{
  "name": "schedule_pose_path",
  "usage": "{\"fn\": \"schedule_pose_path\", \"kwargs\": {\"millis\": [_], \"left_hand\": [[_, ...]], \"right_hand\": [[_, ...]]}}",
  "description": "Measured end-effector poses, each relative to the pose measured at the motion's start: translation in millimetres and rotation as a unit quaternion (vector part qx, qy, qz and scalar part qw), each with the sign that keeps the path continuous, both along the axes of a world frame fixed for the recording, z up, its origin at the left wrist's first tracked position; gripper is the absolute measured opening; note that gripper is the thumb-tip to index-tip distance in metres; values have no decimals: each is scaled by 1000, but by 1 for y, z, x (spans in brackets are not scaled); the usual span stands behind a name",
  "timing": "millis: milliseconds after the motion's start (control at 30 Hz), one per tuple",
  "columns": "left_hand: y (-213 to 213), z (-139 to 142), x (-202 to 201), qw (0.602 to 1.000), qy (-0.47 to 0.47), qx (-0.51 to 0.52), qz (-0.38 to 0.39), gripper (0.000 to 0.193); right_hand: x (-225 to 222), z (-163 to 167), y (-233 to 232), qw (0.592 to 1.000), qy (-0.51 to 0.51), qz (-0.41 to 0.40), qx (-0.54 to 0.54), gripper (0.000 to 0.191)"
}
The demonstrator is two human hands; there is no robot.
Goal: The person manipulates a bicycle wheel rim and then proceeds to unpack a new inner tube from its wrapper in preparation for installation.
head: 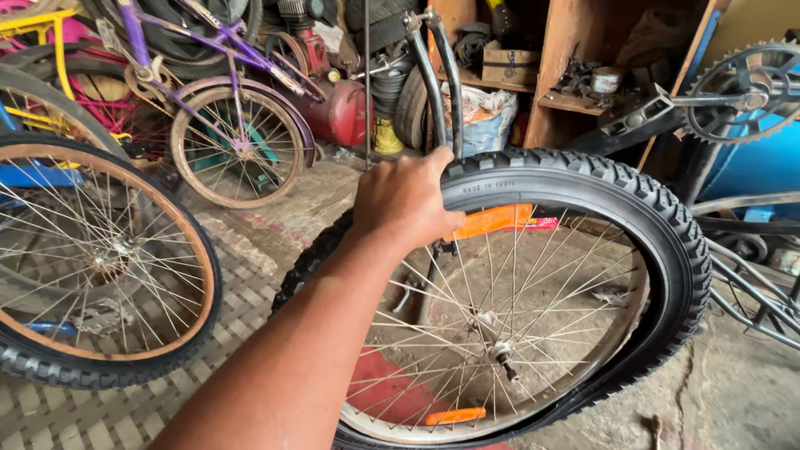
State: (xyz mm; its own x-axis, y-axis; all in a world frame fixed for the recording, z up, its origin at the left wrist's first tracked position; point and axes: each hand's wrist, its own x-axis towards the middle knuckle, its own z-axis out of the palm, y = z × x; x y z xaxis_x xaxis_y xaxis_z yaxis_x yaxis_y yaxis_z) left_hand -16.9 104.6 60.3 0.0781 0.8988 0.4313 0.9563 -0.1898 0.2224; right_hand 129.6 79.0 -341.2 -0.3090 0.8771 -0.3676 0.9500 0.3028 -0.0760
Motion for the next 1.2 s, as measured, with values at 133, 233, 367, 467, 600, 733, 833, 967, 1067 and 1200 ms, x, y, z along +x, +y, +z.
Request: {"fn": "schedule_pose_path", "kwargs": {"millis": [133, 233, 367, 467, 600, 733, 833, 967, 1067, 1200], "left_hand": [[2, -1, 12, 1000, 20, 4, -12, 62], [-7, 4, 18, 999, 17, 10, -30, 61], [-32, 15, 26, 999, 21, 15, -32, 58], [-57, 22, 30, 999, 26, 10, -39, 60], [-85, 38, 30, 995, 62, 3, -80, 56], [-111, 49, 32, 992, 59, -8, -110, 55], [-124, 55, 36, 988, 63, -55, -130, 56], [-134, 59, 40, 988, 70, -41, -134, 62], [-133, 59, 41, 988, 65, -18, -138, 64], [-127, 58, 44, 988, 82, -29, -131, 59]], "right_hand": [[12, 0, -18, 999, 27, -24, -9, 28], [27, 11, -25, 995, 78, -59, -9, 28], [43, 50, -40, 971, 206, -119, -2, 29], [55, 110, -63, 932, 333, -142, -5, 30], [97, 241, -89, 890, 450, -71, 19, 31], [115, 351, -120, 913, 313, -79, 250, 18], [115, 385, -149, 840, 412, -68, 345, 16], [109, 399, -170, 767, 535, -78, 345, 17], [111, 413, -162, 703, 643, -10, 305, 18], [106, 425, -143, 747, 502, 35, 435, 27]]}}
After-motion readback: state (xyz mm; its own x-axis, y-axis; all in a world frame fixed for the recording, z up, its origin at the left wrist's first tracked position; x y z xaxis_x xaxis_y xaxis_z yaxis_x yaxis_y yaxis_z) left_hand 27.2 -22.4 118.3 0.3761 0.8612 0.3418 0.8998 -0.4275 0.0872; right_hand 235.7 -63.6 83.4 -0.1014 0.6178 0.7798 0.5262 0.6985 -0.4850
